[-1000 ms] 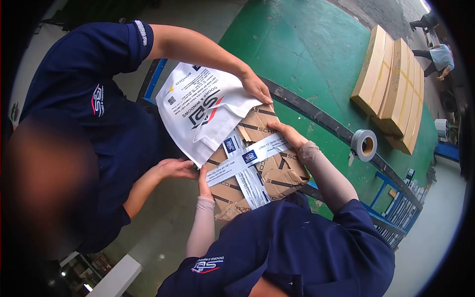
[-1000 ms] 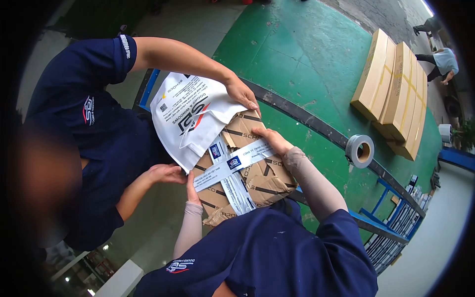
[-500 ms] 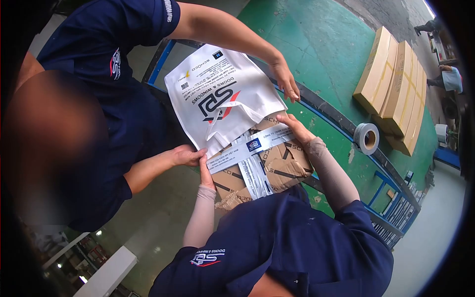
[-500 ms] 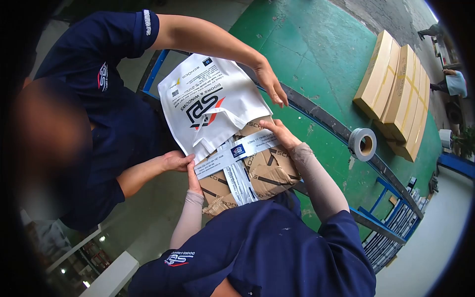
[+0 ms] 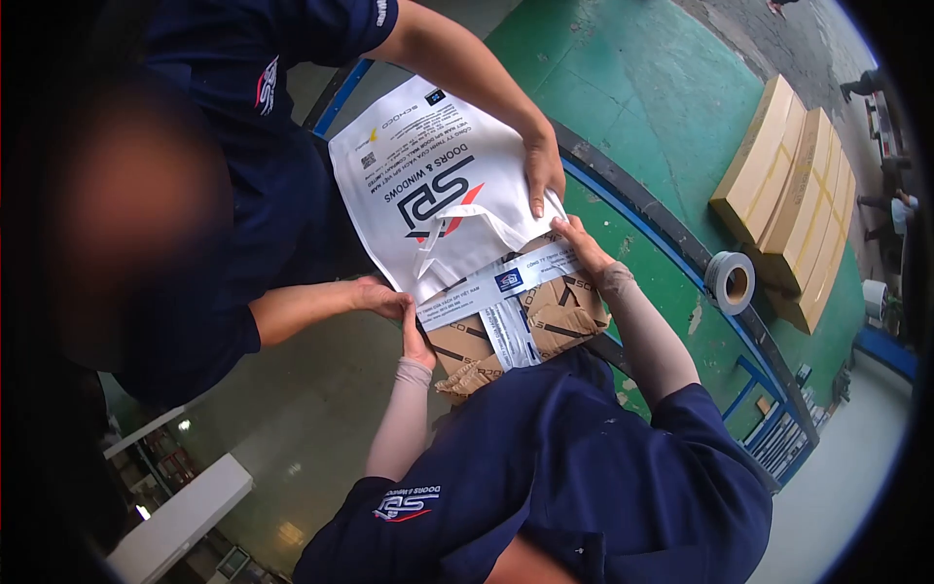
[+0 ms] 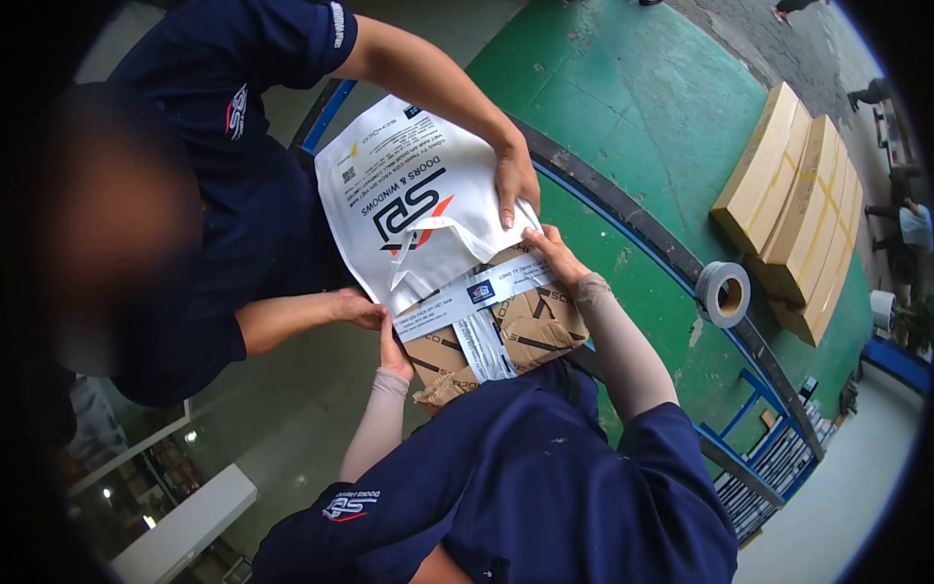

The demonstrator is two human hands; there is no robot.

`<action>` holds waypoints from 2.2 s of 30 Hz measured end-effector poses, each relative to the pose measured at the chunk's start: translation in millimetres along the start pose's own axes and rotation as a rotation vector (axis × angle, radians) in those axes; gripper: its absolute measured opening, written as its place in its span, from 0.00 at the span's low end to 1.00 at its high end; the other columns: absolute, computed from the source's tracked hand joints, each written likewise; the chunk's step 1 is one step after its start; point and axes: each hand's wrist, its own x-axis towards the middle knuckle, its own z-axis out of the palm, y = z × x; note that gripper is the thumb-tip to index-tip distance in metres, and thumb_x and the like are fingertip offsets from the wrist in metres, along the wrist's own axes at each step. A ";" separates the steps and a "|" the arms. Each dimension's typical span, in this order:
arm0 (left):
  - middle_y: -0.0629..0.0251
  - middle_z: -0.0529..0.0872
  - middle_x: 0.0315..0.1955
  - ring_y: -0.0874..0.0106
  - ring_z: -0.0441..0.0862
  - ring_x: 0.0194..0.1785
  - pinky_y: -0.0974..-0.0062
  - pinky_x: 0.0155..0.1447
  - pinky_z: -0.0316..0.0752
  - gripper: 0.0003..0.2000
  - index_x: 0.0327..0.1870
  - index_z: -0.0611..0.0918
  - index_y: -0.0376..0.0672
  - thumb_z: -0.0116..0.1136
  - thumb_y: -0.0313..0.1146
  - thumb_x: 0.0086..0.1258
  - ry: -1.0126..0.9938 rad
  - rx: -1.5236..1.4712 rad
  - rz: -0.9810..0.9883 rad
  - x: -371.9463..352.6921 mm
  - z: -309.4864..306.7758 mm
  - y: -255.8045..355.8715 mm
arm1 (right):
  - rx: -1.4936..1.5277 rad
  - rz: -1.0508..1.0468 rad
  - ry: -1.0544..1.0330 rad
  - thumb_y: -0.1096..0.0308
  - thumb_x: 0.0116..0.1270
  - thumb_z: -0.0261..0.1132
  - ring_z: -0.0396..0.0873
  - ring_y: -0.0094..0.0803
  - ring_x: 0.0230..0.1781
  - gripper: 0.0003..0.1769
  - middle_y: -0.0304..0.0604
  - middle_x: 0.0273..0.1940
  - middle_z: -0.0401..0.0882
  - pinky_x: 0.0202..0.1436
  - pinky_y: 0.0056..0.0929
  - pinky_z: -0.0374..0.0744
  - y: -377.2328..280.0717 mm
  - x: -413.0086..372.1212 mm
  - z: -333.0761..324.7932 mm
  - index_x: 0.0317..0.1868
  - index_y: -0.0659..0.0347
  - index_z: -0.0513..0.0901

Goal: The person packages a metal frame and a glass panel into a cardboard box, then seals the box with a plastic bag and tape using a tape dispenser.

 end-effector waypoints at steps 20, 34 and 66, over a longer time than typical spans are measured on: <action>0.50 0.87 0.49 0.61 0.87 0.50 0.66 0.51 0.81 0.34 0.65 0.75 0.36 0.71 0.51 0.67 0.344 1.307 0.264 -85.4 39.7 39.6 | 0.079 -0.113 0.029 0.47 0.69 0.68 0.79 0.31 0.49 0.36 0.45 0.51 0.81 0.57 0.30 0.75 21.9 -4.4 -17.5 0.66 0.66 0.74; 0.74 0.73 0.22 0.85 0.70 0.26 0.83 0.29 0.64 0.04 0.47 0.75 0.40 0.53 0.23 0.76 -0.226 0.770 0.362 -105.2 149.4 69.6 | 0.218 -0.073 -0.105 0.40 0.67 0.65 0.77 0.29 0.46 0.39 0.43 0.48 0.76 0.53 0.30 0.76 30.8 4.3 -16.2 0.63 0.64 0.70; 0.60 0.77 0.66 0.66 0.76 0.68 0.66 0.72 0.71 0.40 0.76 0.65 0.38 0.74 0.41 0.68 0.019 0.234 0.160 14.0 -4.1 9.3 | 0.003 -0.046 -0.133 0.45 0.57 0.81 0.77 0.36 0.63 0.52 0.50 0.60 0.80 0.71 0.35 0.71 33.4 13.9 -8.6 0.72 0.70 0.67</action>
